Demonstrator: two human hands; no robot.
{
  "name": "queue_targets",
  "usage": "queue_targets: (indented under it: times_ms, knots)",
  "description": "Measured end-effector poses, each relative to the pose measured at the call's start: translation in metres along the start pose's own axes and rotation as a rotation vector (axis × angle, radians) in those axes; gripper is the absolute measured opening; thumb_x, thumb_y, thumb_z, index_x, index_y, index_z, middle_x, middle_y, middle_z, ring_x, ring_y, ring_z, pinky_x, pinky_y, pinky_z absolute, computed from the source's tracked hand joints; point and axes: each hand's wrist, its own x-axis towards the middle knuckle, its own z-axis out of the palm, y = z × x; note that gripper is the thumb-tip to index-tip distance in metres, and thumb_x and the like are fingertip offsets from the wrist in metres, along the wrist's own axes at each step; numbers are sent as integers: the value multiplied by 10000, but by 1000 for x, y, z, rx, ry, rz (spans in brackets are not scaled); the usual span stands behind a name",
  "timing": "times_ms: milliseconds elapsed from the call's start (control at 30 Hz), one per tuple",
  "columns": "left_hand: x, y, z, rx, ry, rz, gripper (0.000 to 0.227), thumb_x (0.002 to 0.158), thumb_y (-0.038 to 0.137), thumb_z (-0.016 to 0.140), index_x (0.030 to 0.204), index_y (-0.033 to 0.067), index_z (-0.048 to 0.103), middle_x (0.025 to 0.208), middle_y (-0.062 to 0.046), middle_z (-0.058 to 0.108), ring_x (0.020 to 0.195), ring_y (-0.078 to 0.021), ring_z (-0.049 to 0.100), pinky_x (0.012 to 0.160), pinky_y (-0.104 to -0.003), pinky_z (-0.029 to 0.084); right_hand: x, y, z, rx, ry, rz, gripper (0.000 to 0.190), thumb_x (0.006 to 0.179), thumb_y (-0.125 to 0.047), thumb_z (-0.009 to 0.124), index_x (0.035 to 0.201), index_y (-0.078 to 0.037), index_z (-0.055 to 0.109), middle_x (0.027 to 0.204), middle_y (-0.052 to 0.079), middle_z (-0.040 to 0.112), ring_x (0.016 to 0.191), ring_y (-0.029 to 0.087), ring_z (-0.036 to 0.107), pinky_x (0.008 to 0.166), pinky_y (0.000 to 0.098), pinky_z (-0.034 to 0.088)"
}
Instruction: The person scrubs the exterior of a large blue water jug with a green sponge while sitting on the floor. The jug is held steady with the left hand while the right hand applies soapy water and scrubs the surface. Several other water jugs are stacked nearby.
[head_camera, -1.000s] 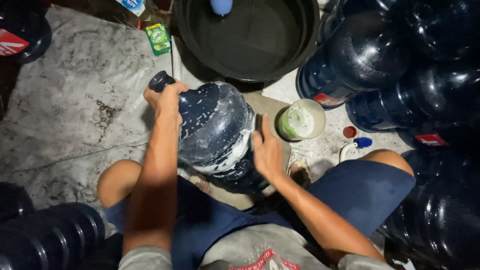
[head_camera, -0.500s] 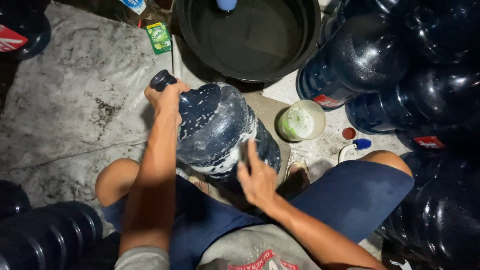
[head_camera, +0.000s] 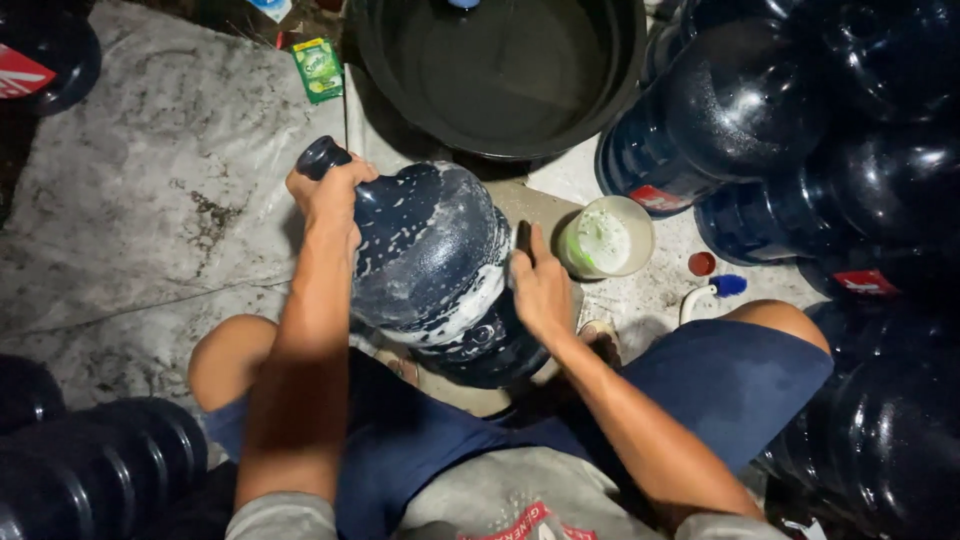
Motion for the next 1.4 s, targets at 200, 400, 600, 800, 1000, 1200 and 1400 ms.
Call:
queue_targets:
  times_ms: [200,400,600,800,1000,1200,1400]
  knots:
    - [24,-12,3,-361,-409,120,446,404,-190,679,795,3,588,641,-123,569,633,-225,656,661,-330,547,-52,-15,-10,-174,-149,-25,677,836,-418,456,1468,-234,297,981,289,660,990,468,598,816,558,451]
    - [54,-37,-3,-480,-674,275,575,392,-195,723,895,4,525,686,-155,548,741,-288,664,757,-330,533,-39,-41,-15,-97,6,-106,623,887,-255,480,1464,-125,287,872,389,624,876,537,605,762,583,449]
    - [53,-38,-6,-477,-739,305,564,429,-171,741,918,1,517,700,-153,555,759,-293,664,773,-354,530,-26,-14,5,28,49,-63,630,872,-233,475,1463,-125,284,912,396,613,916,529,596,748,588,430]
    - [35,-20,5,-224,-270,391,513,552,-92,849,994,-1,605,728,-127,656,748,-195,680,775,-272,529,-42,-7,10,-132,-31,-177,648,872,-318,477,1468,-153,282,819,361,644,825,512,628,724,571,456]
    - [21,-8,10,-101,-7,274,355,455,-96,768,711,104,624,576,-39,620,574,-138,628,597,-233,492,-10,-3,-4,-92,35,-139,635,871,-338,436,1459,-128,319,872,356,639,899,519,605,741,571,437]
    - [38,-16,-3,-278,-60,184,380,449,-147,723,762,34,604,599,-98,595,605,-197,640,662,-296,514,-45,10,14,-167,-101,-278,705,851,-324,495,1485,-148,244,859,305,669,798,477,648,635,513,477]
    - [25,-8,0,-286,-167,226,342,468,-146,701,740,33,593,610,-103,595,616,-201,660,652,-288,529,-16,-15,-2,-50,25,-130,612,892,-281,418,1449,-51,313,996,374,610,934,536,580,781,581,440]
